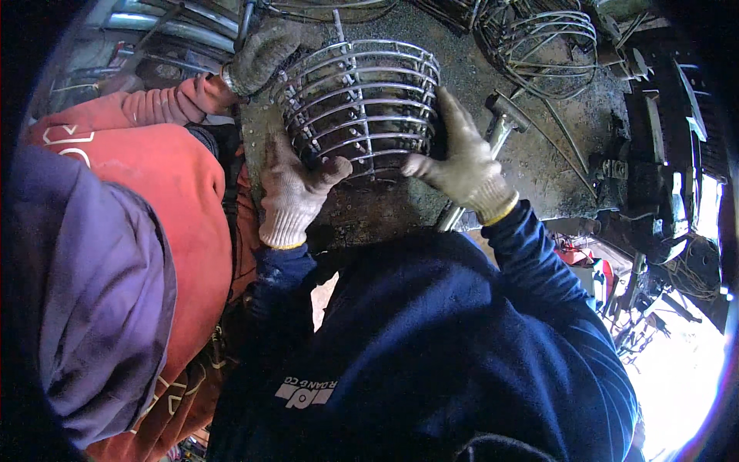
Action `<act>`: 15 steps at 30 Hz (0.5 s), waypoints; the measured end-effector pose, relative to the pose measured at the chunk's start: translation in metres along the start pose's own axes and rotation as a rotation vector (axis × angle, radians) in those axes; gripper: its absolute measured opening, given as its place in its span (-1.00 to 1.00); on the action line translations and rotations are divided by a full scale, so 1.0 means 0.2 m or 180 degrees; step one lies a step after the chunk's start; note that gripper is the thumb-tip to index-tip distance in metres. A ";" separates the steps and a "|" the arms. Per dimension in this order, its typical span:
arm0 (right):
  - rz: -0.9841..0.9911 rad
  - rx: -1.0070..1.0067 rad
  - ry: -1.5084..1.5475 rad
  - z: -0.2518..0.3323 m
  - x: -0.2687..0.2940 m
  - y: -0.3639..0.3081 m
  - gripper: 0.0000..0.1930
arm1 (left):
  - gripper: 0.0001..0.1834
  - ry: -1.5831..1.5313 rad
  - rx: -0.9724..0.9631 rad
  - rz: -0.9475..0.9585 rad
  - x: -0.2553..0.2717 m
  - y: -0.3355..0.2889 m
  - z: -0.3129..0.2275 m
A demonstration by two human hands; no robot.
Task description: The person holds a circular metal wire frame while another person hammers it, then uses pliers to hold metal rods against a jig and applies heat with a welding torch.
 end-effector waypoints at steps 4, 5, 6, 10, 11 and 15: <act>-0.0200 0.0163 -0.0201 0.03 -0.01 0.02 0.39 | 0.24 0.0525 -0.0225 0.0143 0.02 0.03 -0.02; -0.0255 0.0206 -0.0103 0.02 -0.02 0.01 0.38 | 0.24 0.0669 -0.0419 0.0086 0.03 0.04 -0.06; -0.0315 0.0252 -0.0019 0.01 -0.03 0.00 0.37 | 0.23 0.0183 -0.0297 -0.0022 0.03 0.04 -0.09; -0.0383 0.0461 -0.0388 0.10 0.01 -0.01 0.36 | 0.18 -0.0873 0.0063 -0.0244 -0.04 0.00 -0.03; -0.0501 0.0701 -0.0394 0.10 0.01 -0.01 0.34 | 0.18 -0.0823 0.0165 -0.0222 -0.05 -0.03 0.00; -0.0452 0.0760 -0.0388 0.07 0.00 0.01 0.33 | 0.21 -0.0205 0.0104 -0.0237 -0.05 -0.06 0.02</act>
Point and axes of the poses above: each hand's wrist, its own y-axis towards the middle knuckle, its own x-axis out of the back of the hand, z = x × y, the point moved 4 cm from there along y, towards the middle knuckle, and after that the axes turned 11 degrees about y, right-handed, at the moved point
